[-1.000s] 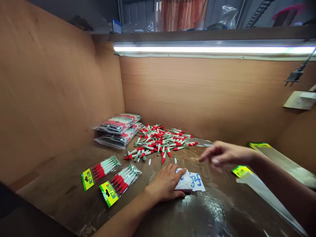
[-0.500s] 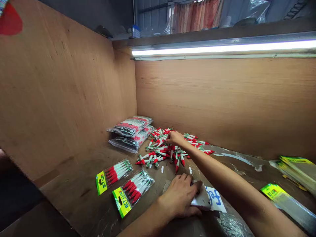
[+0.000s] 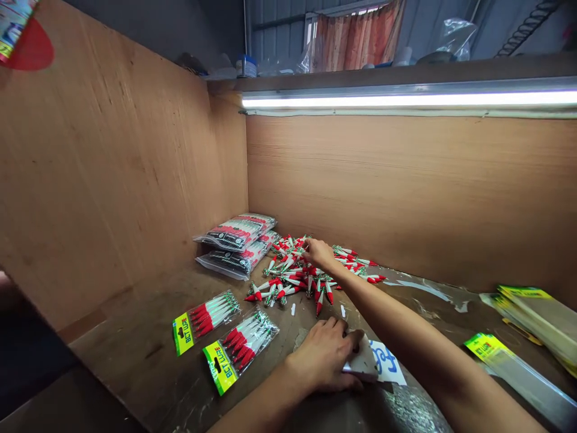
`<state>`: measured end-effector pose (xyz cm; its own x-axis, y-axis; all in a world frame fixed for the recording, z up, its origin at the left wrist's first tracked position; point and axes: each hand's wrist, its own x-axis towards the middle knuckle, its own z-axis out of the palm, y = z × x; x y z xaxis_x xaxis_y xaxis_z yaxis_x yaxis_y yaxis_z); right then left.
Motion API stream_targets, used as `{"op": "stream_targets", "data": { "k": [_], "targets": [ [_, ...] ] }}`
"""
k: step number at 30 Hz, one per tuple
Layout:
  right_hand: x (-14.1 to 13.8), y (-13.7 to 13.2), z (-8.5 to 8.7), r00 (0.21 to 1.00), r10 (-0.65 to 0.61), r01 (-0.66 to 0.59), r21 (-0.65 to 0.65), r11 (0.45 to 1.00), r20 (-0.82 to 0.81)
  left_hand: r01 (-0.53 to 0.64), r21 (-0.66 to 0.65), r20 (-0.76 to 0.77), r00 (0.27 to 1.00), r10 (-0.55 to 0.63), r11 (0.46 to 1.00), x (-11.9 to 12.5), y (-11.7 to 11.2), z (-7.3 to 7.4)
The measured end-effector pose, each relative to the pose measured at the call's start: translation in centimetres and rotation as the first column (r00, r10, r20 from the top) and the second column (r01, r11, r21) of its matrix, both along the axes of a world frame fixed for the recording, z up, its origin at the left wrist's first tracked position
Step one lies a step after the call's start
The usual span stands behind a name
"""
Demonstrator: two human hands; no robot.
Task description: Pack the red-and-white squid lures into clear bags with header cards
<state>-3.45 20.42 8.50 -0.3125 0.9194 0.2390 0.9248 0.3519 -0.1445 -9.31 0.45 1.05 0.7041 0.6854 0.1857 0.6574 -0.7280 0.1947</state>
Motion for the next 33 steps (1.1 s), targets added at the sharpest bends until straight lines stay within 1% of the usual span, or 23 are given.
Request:
{"op": "stream_targets", "data": {
  "k": [4,9,12,15,17,19,21,23,24,25,26,27,28,29,30,33],
  "targets": [
    [0.6,-0.1,-0.7,0.999,0.042,-0.043,-0.037,0.998,-0.034,0.004,0.005,-0.006,1.000,-0.004,1.000,0.0,0.0,-0.1],
    [0.3,-0.4,-1.6,0.977,0.146,-0.150,-0.010,0.989,-0.158,0.000,-0.002,-0.009,1.000,0.000,1.000,0.0,0.2,-0.1],
    [0.1,-0.7,-1.8,0.931,0.207,-0.215,0.007,0.977,-0.299,0.005,-0.009,-0.001,1.000,-0.005,1.000,0.0,0.2,-0.1],
    [0.9,-1.3,-1.8,0.850,0.225,-0.260,-0.008,0.966,-0.477,0.010,-0.022,0.016,1.000,-0.010,1.000,-0.2,0.1,0.1],
    [2.5,-2.2,-1.8,0.775,0.210,-0.288,-0.037,0.957,-0.596,0.013,-0.028,0.032,0.999,-0.012,1.000,-0.2,0.0,0.2],
    [5.2,-3.9,-1.9,0.693,0.174,-0.314,-0.075,0.946,-0.699,0.017,-0.037,0.045,0.999,-0.015,0.999,-0.2,0.0,0.4],
    [8.9,-6.6,-2.2,0.627,0.125,-0.334,-0.121,0.935,-0.769,0.023,-0.052,0.047,0.999,-0.021,0.998,-0.3,0.0,0.6],
    [13.0,-10.0,-2.8,0.561,0.047,-0.355,-0.188,0.916,-0.827,0.032,-0.076,0.046,0.999,-0.029,0.997,-0.3,0.1,0.6],
    [14.9,-11.9,-3.2,0.494,-0.025,-0.384,-0.243,0.891,-0.869,0.039,-0.094,0.047,0.998,-0.034,0.995,-0.4,0.3,0.6],
    [16.7,-13.8,-3.6,0.366,-0.155,-0.440,-0.317,0.840,-0.918,0.045,-0.113,0.049,0.998,-0.039,0.993,-0.4,0.4,0.5],
    [18.3,-15.7,-4.0,0.243,-0.283,-0.499,-0.370,0.784,-0.928,0.052,-0.131,0.053,0.998,-0.045,0.990,-0.5,0.7,0.5],
    [19.7,-17.5,-4.5,0.126,-0.403,-0.556,-0.401,0.728,-0.906,0.062,-0.153,0.058,0.997,-0.054,0.986,-0.5,0.9,0.4],
    [20.8,-19.1,-4.9,0.030,-0.500,-0.600,-0.415,0.683,-0.866,0.071,-0.164,0.068,0.996,-0.061,0.984,-0.5,1.1,0.4],
    [21.7,-20.6,-5.3,-0.032,-0.558,-0.622,-0.421,0.661,-0.829,0.083,-0.170,0.085,0.994,-0.070,0.982,-0.6,1.3,0.4],
    [22.4,-21.8,-5.6,-0.078,-0.591,-0.628,-0.421,0.654,-0.803,0.102,-0.173,0.098,0.991,-0.086,0.980,-0.6,1.5,0.4],
    [24.1,-24.3,-6.8,-0.159,-0.620,-0.605,-0.420,0.676,-0.768,0.138,-0.158,0.122,0.985,-0.119,0.978,-0.5,1.8,0.8]
  ]
}}
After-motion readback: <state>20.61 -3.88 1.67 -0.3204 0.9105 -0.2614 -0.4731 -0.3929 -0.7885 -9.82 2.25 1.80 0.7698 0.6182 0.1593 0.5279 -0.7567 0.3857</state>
